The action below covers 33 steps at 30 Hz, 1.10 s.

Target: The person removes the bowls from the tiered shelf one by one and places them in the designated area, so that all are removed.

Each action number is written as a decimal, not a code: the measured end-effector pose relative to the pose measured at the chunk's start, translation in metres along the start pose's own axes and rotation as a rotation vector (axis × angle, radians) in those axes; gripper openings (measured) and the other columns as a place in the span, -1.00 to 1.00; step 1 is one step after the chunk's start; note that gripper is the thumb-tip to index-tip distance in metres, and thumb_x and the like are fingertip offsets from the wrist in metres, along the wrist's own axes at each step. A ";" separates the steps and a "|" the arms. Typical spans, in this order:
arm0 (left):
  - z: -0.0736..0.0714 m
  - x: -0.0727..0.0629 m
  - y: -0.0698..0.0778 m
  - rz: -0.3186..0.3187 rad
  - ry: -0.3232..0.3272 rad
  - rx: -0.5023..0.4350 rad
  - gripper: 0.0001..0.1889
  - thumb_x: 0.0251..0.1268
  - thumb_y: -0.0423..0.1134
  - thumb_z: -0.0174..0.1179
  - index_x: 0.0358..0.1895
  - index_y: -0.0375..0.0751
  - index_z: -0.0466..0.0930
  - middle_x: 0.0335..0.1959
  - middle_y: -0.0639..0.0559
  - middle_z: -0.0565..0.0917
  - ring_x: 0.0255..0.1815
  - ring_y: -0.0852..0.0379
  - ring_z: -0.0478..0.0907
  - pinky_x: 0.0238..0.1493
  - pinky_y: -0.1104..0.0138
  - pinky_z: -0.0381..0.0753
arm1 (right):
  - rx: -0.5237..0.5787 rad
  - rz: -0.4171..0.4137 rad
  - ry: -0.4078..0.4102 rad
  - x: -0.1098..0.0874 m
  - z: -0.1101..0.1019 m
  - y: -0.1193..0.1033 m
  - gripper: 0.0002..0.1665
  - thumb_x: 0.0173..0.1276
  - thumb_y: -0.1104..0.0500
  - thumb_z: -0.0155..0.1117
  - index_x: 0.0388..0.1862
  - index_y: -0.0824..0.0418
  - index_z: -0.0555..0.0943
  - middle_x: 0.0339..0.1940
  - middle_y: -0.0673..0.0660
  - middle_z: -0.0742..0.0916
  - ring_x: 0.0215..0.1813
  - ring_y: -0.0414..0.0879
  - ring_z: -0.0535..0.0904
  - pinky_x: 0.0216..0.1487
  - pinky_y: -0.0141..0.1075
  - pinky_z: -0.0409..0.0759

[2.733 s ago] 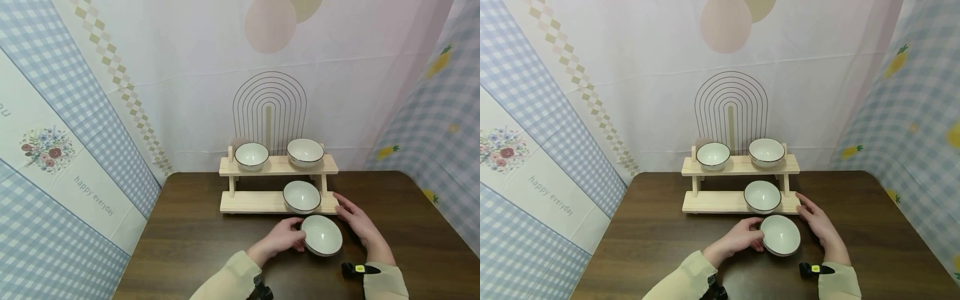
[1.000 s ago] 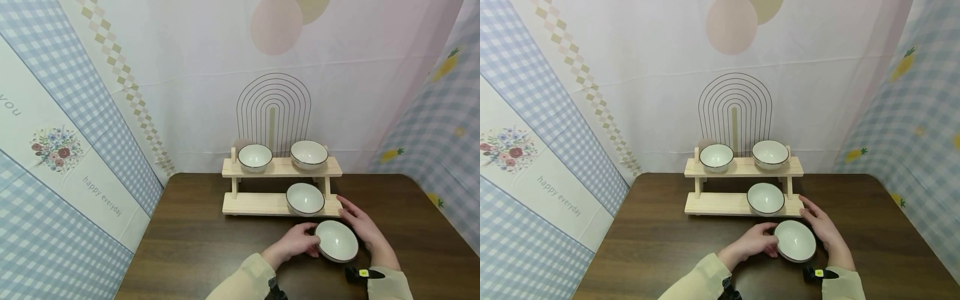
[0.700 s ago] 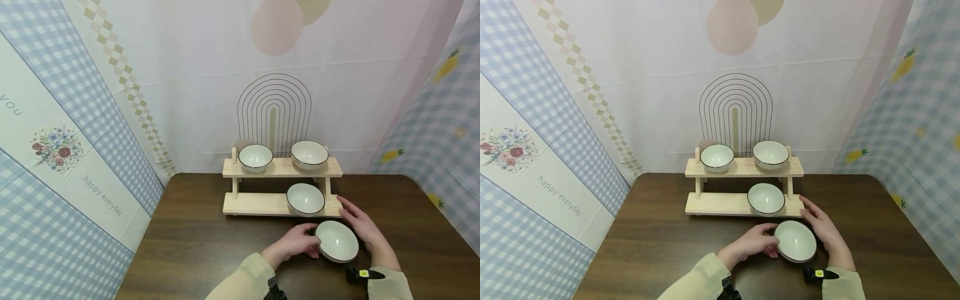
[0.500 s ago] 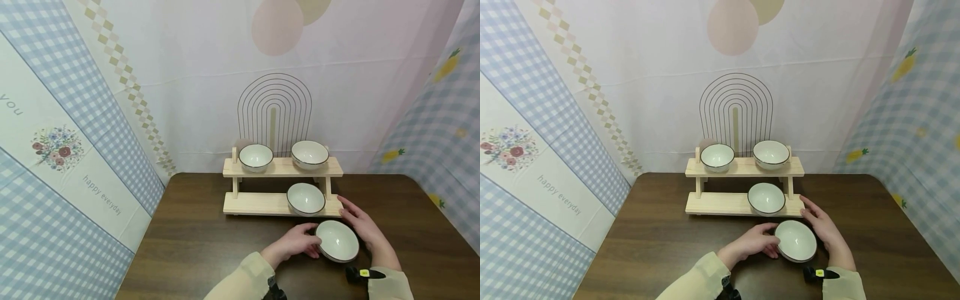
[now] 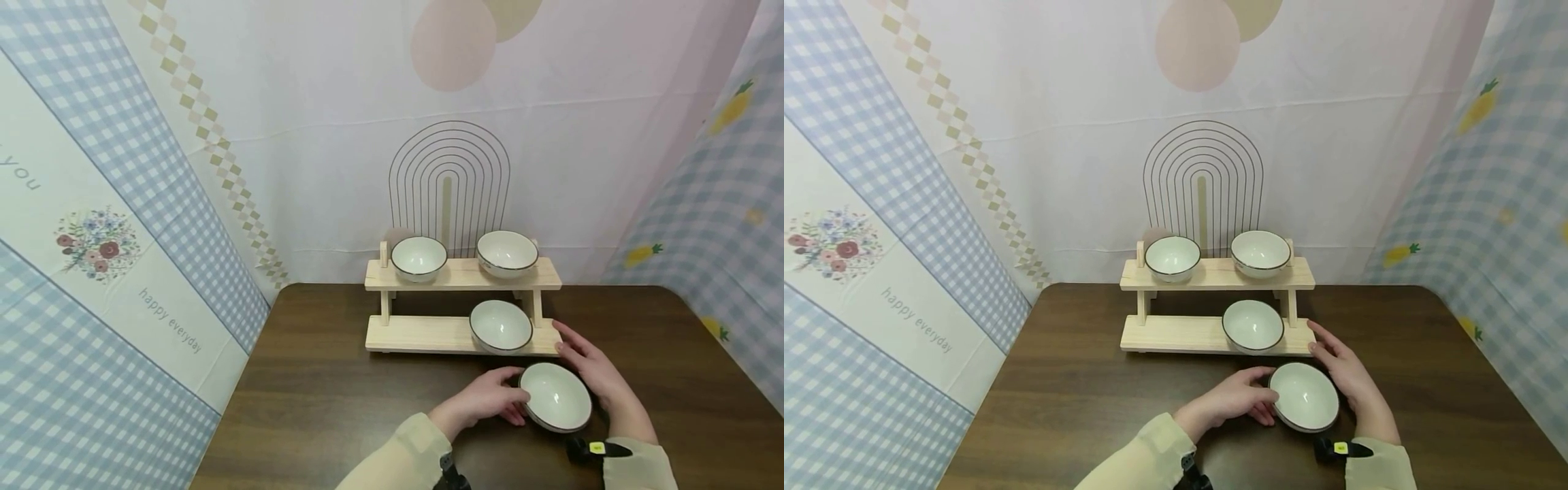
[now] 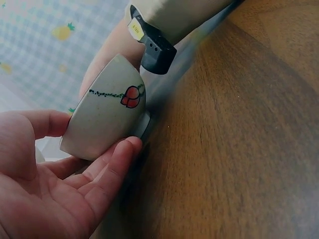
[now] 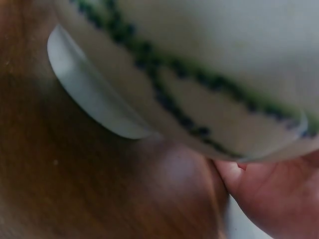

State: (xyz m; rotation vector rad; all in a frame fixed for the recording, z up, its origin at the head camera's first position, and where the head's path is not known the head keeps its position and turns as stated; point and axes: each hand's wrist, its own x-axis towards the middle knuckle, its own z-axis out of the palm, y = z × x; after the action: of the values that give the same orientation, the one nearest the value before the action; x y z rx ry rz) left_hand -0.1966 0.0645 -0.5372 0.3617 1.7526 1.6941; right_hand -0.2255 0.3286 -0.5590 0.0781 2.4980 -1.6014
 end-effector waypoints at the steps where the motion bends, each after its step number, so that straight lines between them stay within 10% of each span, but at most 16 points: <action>1: 0.000 -0.001 0.000 -0.002 -0.005 -0.001 -0.40 0.47 -0.35 0.22 0.54 -0.27 0.39 -0.41 -0.14 0.75 -0.46 -0.03 0.74 -0.31 0.15 0.83 | -0.002 -0.002 0.001 0.000 0.000 0.000 -0.12 0.74 -0.22 0.01 0.80 0.11 0.02 0.62 0.54 0.27 0.52 0.40 0.29 0.41 0.25 0.38; 33: -0.042 -0.014 -0.004 0.051 0.017 -0.006 -0.45 0.58 -0.27 0.24 0.52 -0.37 0.42 -0.15 -0.28 0.79 -0.28 -0.12 0.81 -0.19 0.12 0.84 | 0.019 0.006 -0.008 0.009 0.000 0.006 -0.08 0.70 -0.26 0.06 0.81 0.08 0.02 0.67 0.55 0.16 0.60 0.47 0.11 0.48 0.45 0.14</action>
State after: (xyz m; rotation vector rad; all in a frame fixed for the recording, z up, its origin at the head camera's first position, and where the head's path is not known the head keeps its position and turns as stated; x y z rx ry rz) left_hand -0.2117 0.0232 -0.5396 0.3931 1.7634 1.7426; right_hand -0.2339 0.3304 -0.5659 0.0813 2.4742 -1.6194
